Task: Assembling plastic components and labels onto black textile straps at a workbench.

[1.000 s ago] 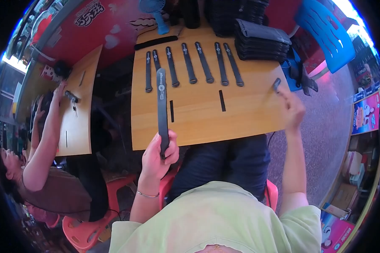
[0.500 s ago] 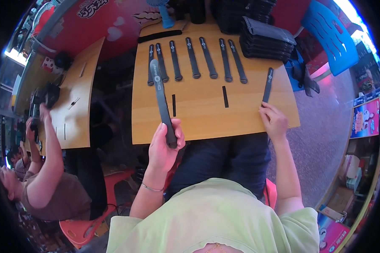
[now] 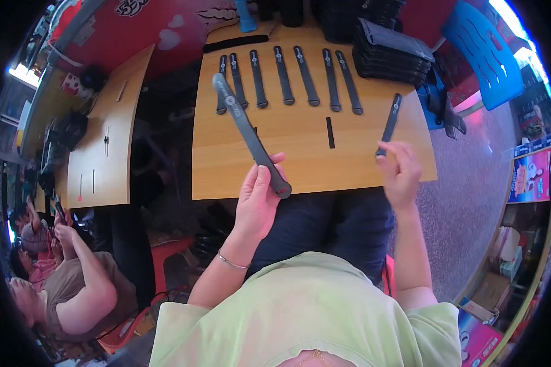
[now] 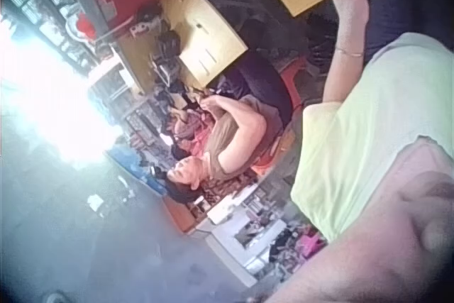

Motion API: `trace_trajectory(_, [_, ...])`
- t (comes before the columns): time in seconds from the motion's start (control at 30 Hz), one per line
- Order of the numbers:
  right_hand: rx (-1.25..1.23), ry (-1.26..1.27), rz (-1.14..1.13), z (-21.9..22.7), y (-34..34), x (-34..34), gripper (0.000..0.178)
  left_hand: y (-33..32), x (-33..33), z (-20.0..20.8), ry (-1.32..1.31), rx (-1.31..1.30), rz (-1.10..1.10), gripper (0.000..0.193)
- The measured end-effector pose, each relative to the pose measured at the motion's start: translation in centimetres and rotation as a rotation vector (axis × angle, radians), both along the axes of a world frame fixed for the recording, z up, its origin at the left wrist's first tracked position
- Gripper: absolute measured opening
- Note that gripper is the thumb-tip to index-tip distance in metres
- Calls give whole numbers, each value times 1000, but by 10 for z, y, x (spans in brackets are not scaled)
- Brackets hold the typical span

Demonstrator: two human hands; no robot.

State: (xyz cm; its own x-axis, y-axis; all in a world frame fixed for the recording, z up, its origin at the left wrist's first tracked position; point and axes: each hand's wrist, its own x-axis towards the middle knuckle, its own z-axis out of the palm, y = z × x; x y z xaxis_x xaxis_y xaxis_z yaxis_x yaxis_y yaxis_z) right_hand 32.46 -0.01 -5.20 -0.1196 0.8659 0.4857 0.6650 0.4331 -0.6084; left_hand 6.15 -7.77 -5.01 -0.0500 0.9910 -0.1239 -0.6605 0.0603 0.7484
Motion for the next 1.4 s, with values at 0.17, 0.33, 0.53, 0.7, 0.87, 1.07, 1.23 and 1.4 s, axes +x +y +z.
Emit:
trace_trajectory(0.17, [-480, 324, 402, 26, -36, -61, 42, 5, 21, 10, -7, -36, 53, 36])
trace_trajectory(0.33, [-755, 568, 485, 27, -36, -93, 47, 3, 20, 6, 120, -43, 78, 35])
trace_trajectory(0.53, [-946, 768, 569, 31, -27, -103, 41, -5, 1, 11, -108, -11, -92, 31])
trace_trajectory(0.7, [-787, 690, 618, 28, -28, -106, 29, -7, -10, -2, -112, 128, -103, 25])
trace_trajectory(0.87, [-240, 262, 464, 36, -36, -106, 26, -1, -7, 4, -43, 84, 87, 14])
trace_trajectory(1.07, [-143, 129, 385, 39, -45, -107, 30, 2, -4, 6, 58, 84, 161, 13])
trace_trajectory(1.23, [-54, 134, 346, 40, -47, -112, 25, 3, -2, 8, 190, 79, 213, 14])
trace_trajectory(1.4, [-22, 133, 320, 36, -46, -114, 19, 2, -1, 10, 219, 74, 231, 15])
